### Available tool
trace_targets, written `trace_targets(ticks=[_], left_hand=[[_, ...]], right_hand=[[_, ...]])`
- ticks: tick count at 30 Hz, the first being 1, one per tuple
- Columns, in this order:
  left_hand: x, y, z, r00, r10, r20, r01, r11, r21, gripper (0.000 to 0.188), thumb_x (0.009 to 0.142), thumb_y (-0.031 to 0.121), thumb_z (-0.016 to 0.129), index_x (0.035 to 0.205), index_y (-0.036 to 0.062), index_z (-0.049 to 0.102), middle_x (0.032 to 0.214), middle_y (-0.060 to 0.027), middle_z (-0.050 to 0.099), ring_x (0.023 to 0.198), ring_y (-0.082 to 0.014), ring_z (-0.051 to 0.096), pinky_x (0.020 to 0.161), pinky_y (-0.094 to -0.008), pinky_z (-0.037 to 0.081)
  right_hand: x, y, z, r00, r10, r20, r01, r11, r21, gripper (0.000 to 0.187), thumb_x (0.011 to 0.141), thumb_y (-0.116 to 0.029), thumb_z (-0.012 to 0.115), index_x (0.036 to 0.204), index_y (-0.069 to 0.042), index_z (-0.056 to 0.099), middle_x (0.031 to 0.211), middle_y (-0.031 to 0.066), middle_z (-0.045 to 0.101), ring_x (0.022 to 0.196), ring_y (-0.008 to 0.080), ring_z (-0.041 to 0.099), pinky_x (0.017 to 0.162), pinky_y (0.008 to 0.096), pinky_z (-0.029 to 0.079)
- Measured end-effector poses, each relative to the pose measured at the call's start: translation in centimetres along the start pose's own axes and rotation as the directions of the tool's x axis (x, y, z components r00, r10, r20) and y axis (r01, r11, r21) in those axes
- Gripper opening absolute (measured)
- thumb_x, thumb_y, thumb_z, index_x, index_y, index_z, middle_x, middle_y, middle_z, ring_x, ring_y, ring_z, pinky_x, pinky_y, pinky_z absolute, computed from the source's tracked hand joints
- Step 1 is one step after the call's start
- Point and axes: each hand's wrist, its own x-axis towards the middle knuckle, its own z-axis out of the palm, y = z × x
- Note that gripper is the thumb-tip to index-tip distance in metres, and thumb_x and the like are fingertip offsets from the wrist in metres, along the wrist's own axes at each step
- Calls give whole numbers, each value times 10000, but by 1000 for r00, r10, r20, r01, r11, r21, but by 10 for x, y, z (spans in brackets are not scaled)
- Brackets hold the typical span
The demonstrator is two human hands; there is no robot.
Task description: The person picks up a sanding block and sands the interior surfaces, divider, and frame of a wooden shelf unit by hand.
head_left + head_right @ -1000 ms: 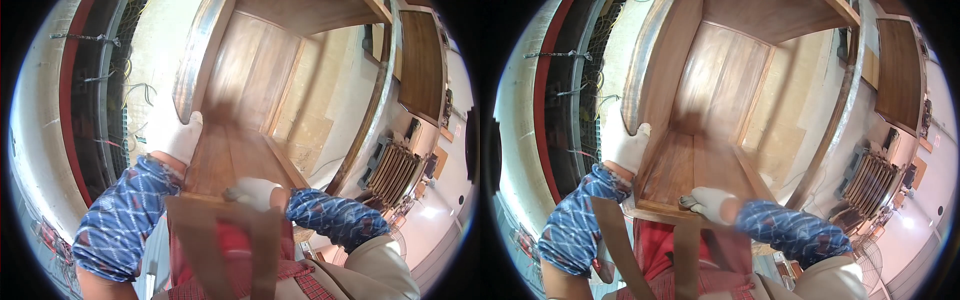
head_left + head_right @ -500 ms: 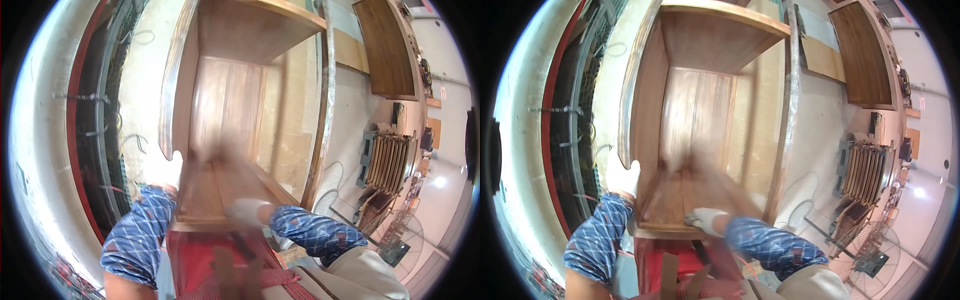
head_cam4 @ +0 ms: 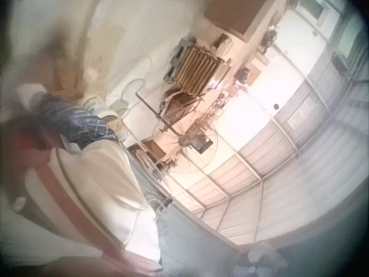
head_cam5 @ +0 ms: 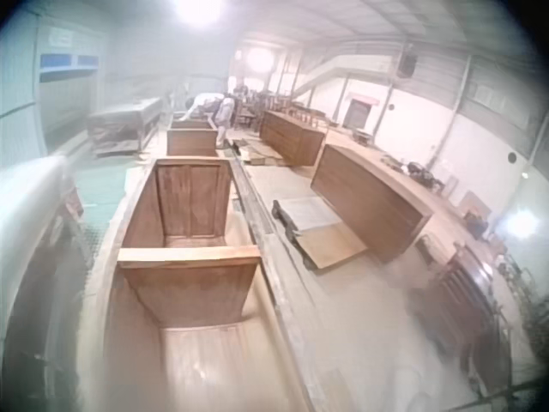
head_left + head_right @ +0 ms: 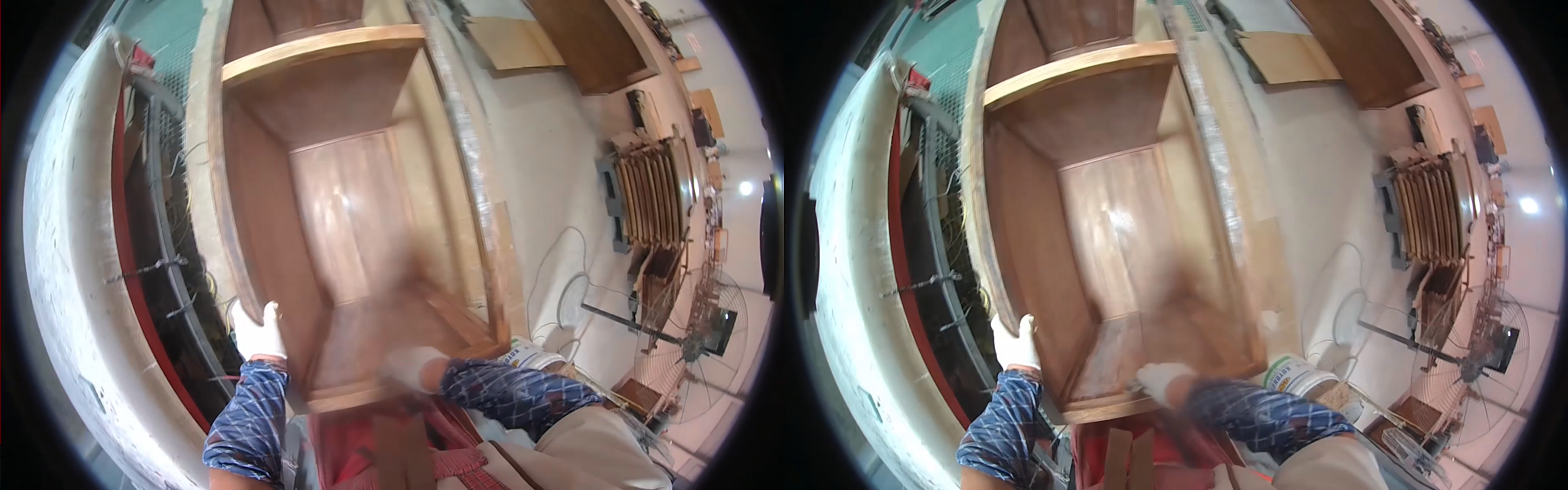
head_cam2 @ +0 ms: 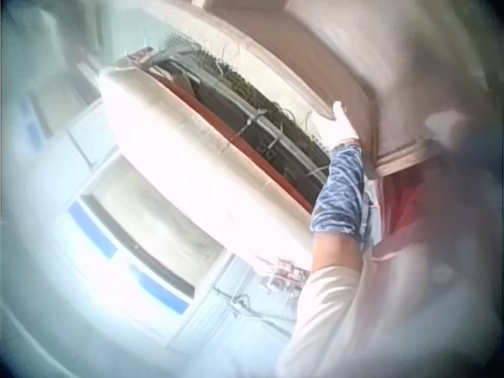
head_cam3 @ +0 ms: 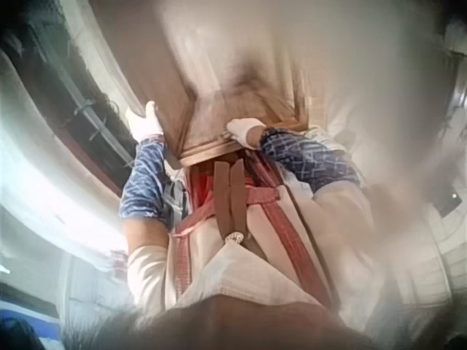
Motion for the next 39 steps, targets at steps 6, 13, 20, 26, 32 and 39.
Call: trace_targets(ticks=[6, 13, 20, 26, 32, 39], left_hand=[[0, -6, -17, 999, -45, -28, 48, 992, 117, 673, 834, 260, 721, 1372, -31, 440, 1307, -252, 551, 1206, -398, 533, 1038, -415, 409], [0, 11, -5, 999, 36, -40, -35, 999, 10, 586, 802, 166, 737, 1303, -8, 489, 1207, -243, 600, 1096, -395, 595, 966, -416, 458], [-1, 4, 14, 998, 14, -54, -13, 1000, 24, 434, 852, 53, 654, 1246, 4, 479, 1072, -146, 610, 930, -266, 613, 865, -357, 495], [-5, 13, -1, 996, 3, -85, 6, 995, 103, 505, 836, 63, 688, 1282, -8, 464, 1113, -170, 605, 1004, -295, 598, 936, -387, 462], [-6, 9, -1, 999, 21, -43, -15, 989, 148, 480, 834, 61, 678, 1262, -9, 470, 1069, -166, 616, 944, -290, 619, 874, -377, 501], [-8, 25, -6, 999, 40, -27, -37, 994, 106, 485, 828, 107, 673, 1265, 8, 488, 1118, -160, 609, 1005, -295, 607, 924, -377, 478]], right_hand=[[-84, 4, -117, 913, 179, -367, -288, 919, -268, 142, 762, -113, 614, 869, -108, 707, 892, 109, 699, 769, 346, 656, 699, 426, 528], [-97, 104, -85, 591, 94, -801, -146, 989, 8, 101, 668, -12, 612, 714, -102, 602, 758, 95, 637, 722, 351, 611, 619, 442, 480], [-15, 147, -188, 440, 36, -897, -174, 984, -46, 158, 773, -46, 581, 913, -108, 619, 908, 117, 586, 874, 342, 575, 756, 442, 484], [56, 148, -326, 412, -141, -900, -275, 923, -270, 243, 806, -67, 559, 1043, -78, 612, 961, 124, 585, 870, 307, 587, 728, 409, 513], [139, 156, -444, 309, -59, -949, -423, 886, -192, 217, 871, -128, 554, 1079, -66, 569, 1060, 161, 580, 962, 329, 597, 832, 416, 514], [153, 154, -484, 261, -121, -958, -474, 848, -236, 195, 879, -106, 542, 1065, -102, 599, 1034, 148, 618, 960, 335, 636, 831, 416, 533]])
